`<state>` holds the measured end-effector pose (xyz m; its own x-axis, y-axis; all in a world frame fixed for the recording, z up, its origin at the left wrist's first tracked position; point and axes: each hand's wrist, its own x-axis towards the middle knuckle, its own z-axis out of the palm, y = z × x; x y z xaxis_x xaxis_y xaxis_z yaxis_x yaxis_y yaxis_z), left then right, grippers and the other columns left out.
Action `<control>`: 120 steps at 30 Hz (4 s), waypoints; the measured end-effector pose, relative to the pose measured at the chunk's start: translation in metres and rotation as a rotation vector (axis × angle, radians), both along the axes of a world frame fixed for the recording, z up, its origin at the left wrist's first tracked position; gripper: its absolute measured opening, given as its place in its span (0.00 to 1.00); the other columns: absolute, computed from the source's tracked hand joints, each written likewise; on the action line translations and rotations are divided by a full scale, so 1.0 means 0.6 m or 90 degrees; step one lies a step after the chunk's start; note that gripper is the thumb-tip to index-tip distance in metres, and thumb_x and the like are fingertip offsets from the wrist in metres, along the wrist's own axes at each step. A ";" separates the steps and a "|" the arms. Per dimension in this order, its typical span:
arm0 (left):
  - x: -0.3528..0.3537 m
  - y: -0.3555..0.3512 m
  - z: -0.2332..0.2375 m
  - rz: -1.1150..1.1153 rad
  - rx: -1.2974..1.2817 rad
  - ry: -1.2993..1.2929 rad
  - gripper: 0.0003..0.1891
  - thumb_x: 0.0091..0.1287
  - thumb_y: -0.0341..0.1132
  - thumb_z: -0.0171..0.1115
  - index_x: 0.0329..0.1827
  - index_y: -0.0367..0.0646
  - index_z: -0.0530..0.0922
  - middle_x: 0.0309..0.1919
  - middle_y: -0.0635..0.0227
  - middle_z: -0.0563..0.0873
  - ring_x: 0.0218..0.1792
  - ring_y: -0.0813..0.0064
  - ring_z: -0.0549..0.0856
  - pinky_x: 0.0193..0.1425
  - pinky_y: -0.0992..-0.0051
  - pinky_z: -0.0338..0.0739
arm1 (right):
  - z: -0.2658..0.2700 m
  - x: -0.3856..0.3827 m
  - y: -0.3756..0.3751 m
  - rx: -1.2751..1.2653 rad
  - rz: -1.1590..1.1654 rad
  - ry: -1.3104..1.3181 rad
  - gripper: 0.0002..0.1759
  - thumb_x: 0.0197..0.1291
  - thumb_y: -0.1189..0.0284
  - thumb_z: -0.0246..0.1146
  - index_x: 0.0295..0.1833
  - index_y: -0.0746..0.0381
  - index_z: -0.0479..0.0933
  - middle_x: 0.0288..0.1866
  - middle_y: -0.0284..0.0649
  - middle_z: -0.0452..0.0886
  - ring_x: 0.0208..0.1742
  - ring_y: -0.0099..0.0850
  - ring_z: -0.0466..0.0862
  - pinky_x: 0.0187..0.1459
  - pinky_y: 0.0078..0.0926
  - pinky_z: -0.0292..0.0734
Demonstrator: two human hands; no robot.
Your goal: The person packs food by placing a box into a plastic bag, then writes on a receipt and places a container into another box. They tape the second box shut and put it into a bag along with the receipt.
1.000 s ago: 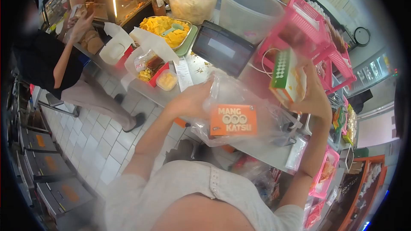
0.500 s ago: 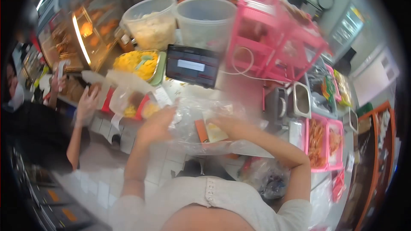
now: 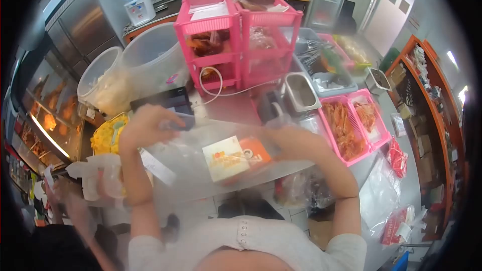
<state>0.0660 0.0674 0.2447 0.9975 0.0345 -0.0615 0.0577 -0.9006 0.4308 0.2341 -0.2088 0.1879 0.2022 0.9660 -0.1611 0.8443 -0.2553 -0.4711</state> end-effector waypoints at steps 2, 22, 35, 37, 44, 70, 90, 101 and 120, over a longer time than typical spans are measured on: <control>0.020 -0.022 -0.020 0.028 -0.095 -0.035 0.12 0.47 0.31 0.64 0.37 0.43 0.80 0.21 0.64 0.82 0.22 0.77 0.83 0.28 0.78 0.73 | 0.014 0.037 -0.016 -0.065 0.045 0.005 0.34 0.45 0.74 0.63 0.62 0.60 0.62 0.54 0.44 0.73 0.54 0.40 0.73 0.55 0.33 0.67; 0.055 -0.134 -0.071 0.475 -0.813 -0.436 0.28 0.55 0.24 0.60 0.59 0.44 0.60 0.51 0.58 0.73 0.35 0.86 0.76 0.31 0.86 0.76 | -0.232 0.595 -0.197 0.210 -0.299 -0.166 0.06 0.36 0.76 0.67 0.26 0.62 0.80 0.29 0.46 0.79 0.33 0.41 0.78 0.37 0.33 0.72; 0.029 -0.117 -0.127 0.660 -0.257 -0.503 0.17 0.54 0.28 0.63 0.47 0.37 0.72 0.37 0.66 0.78 0.27 0.83 0.77 0.30 0.84 0.72 | -0.160 0.640 -0.186 0.182 -0.349 -0.209 0.08 0.38 0.73 0.68 0.27 0.63 0.81 0.30 0.46 0.78 0.34 0.38 0.78 0.39 0.31 0.71; 0.019 -0.117 -0.135 0.664 -0.278 -0.474 0.13 0.56 0.29 0.63 0.43 0.37 0.74 0.32 0.67 0.79 0.25 0.83 0.77 0.29 0.85 0.71 | -0.169 0.647 -0.187 0.179 -0.329 -0.242 0.08 0.38 0.72 0.68 0.28 0.63 0.81 0.30 0.46 0.78 0.34 0.39 0.78 0.39 0.31 0.71; 0.020 -0.111 -0.121 0.582 -0.370 -0.471 0.10 0.59 0.34 0.61 0.37 0.37 0.74 0.20 0.71 0.78 0.20 0.86 0.74 0.23 0.87 0.67 | -0.164 0.670 -0.177 0.304 -0.536 -0.369 0.06 0.48 0.75 0.57 0.32 0.65 0.75 0.30 0.50 0.78 0.33 0.46 0.77 0.37 0.37 0.71; -0.016 -0.117 -0.132 0.495 -0.560 -0.377 0.16 0.57 0.41 0.64 0.40 0.38 0.76 0.21 0.71 0.78 0.19 0.88 0.73 0.18 0.88 0.64 | -0.148 0.688 -0.164 -0.037 -0.356 -0.137 0.23 0.56 0.60 0.56 0.21 0.71 0.71 0.13 0.45 0.69 0.18 0.32 0.70 0.26 0.36 0.65; -0.004 -0.090 -0.065 0.263 -0.861 -0.358 0.19 0.62 0.34 0.55 0.56 0.38 0.70 0.43 0.65 0.81 0.16 0.95 0.62 0.17 0.94 0.55 | -0.155 -0.057 0.290 0.261 0.104 0.067 0.08 0.43 0.83 0.54 0.31 0.64 0.76 0.35 0.47 0.79 0.38 0.43 0.80 0.38 0.34 0.73; -0.126 -0.036 -0.062 0.355 -0.311 -0.255 0.09 0.57 0.33 0.62 0.33 0.35 0.78 0.22 0.70 0.81 0.21 0.89 0.76 0.26 0.86 0.67 | -0.043 -0.033 0.225 -0.287 0.387 -0.108 0.14 0.57 0.63 0.50 0.45 0.51 0.77 0.41 0.43 0.78 0.41 0.41 0.77 0.48 0.35 0.68; 0.010 -0.214 -0.244 -0.004 -0.364 -0.558 0.37 0.43 0.45 0.70 0.54 0.41 0.62 0.51 0.54 0.68 0.57 0.65 0.68 0.55 0.66 0.64 | 0.016 -0.170 0.063 0.439 0.047 0.053 0.11 0.33 0.89 0.54 0.26 0.64 0.69 0.47 0.47 0.69 0.44 0.39 0.76 0.39 0.29 0.74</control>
